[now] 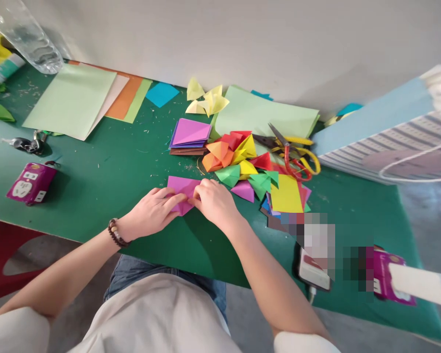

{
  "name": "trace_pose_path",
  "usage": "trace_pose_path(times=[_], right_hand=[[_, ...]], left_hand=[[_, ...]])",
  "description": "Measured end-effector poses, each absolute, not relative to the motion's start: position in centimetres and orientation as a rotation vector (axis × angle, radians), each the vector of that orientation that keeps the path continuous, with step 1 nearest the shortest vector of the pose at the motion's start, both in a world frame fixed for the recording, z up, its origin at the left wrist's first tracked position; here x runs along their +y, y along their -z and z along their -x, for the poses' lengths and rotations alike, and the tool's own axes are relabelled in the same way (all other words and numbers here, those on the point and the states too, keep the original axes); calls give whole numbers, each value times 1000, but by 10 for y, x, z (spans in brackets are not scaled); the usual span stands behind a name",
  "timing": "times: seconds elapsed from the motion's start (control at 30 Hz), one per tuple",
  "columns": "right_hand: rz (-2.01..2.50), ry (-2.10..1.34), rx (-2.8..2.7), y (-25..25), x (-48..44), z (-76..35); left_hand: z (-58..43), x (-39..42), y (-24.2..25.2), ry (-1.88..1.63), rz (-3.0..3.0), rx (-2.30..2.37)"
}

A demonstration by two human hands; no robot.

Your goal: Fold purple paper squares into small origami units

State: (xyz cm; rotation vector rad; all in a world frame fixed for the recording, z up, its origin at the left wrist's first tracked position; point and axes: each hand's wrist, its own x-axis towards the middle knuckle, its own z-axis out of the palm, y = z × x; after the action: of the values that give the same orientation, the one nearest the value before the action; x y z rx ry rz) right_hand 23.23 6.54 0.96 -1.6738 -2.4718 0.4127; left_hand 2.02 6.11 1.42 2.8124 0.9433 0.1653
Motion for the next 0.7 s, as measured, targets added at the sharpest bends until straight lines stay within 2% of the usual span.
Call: trace_pose_path(times=[0.27,0.7], right_hand=[[1493,-69,-2592,-7,52,-229],[1254,-296,-2569,11,27,-224]], left_hand=[[-26,63,-2,-255,-2836,1000],[-29,61,-1,-262,-2785,1036]])
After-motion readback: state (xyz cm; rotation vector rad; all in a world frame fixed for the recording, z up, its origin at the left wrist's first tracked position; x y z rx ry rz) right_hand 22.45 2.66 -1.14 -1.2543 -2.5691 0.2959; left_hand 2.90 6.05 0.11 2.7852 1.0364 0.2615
